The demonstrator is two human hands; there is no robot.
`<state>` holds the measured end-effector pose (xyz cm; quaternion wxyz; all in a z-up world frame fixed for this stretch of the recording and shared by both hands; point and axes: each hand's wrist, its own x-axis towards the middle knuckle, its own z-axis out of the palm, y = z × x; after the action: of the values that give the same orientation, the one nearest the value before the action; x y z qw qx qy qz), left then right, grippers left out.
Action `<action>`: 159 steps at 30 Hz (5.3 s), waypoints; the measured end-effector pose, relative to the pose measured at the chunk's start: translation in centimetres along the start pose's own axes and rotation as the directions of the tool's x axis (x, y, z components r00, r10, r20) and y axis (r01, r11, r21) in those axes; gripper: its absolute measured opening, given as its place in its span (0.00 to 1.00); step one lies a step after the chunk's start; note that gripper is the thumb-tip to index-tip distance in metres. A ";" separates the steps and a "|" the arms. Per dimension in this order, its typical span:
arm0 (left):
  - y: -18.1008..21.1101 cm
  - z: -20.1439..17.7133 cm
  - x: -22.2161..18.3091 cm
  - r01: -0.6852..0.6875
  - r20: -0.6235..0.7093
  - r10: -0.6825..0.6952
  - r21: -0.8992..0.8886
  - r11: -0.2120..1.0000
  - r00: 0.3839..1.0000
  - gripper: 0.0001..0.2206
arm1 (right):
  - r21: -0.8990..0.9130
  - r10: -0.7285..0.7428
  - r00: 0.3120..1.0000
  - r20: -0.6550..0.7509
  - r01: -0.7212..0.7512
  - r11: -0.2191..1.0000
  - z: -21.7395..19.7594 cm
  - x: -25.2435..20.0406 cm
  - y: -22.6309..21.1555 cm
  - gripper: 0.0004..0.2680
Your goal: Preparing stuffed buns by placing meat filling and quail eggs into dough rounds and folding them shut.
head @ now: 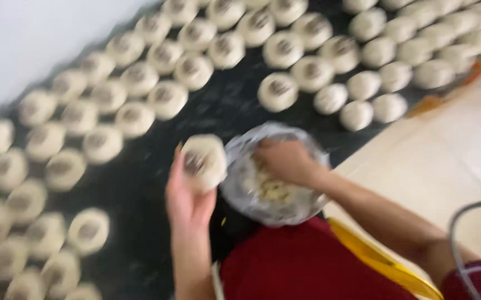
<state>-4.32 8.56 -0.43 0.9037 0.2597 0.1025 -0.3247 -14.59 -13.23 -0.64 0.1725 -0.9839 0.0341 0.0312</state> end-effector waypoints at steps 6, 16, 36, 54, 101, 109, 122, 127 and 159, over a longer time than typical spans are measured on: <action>0.4 1.6 -1.2 0.176 -0.193 -0.160 0.065 0.982 0.968 0.24 | -0.067 0.114 0.962 0.249 -0.101 0.993 -2.1 -0.5 -1.4 0.13; -2.1 2.8 -0.6 0.215 -0.315 -0.118 0.295 0.931 0.942 0.22 | 0.169 -0.033 0.991 0.133 0.010 0.986 0.1 -1.6 0.6 0.10; -7.1 7.6 -0.5 0.061 0.206 -0.132 0.319 0.946 0.970 0.21 | 0.293 0.021 0.808 -0.589 0.189 0.937 -8.2 -4.2 -1.8 0.13; -7.3 8.8 -0.1 0.009 0.078 -0.034 0.297 0.955 0.996 0.22 | 0.353 0.033 0.885 -0.465 0.151 0.923 -7.3 -5.4 1.6 0.11; -4.9 9.8 2.0 0.122 0.194 -0.464 0.813 0.569 0.864 0.16 | 0.566 0.134 0.982 -0.135 -0.035 0.824 -9.1 -4.1 4.4 0.09; -5.4 8.4 1.3 -0.105 0.310 -0.270 0.810 0.577 0.912 0.15 | 0.584 0.067 0.965 -0.253 0.097 0.806 -10.5 -4.7 2.4 0.07; -2.9 13.7 -0.8 0.401 -0.067 -0.454 0.593 0.698 0.888 0.23 | 0.688 0.104 0.968 -0.227 0.084 0.721 -9.7 -5.0 3.5 0.04; -4.9 6.8 0.5 0.367 0.279 -0.457 0.319 0.874 0.844 0.22 | 0.706 0.043 0.960 -0.275 0.171 0.687 -10.4 -5.0 3.3 0.04; -7.5 10.4 -0.2 0.086 0.285 -0.241 0.465 0.881 0.928 0.28 | 0.460 -0.001 0.922 -0.388 0.194 0.867 -11.1 -4.6 0.4 0.18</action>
<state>-9.10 -1.80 5.43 0.7933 0.3903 -0.1070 -0.4550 -18.68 -17.18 9.98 0.4074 -0.8958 0.0224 -0.1761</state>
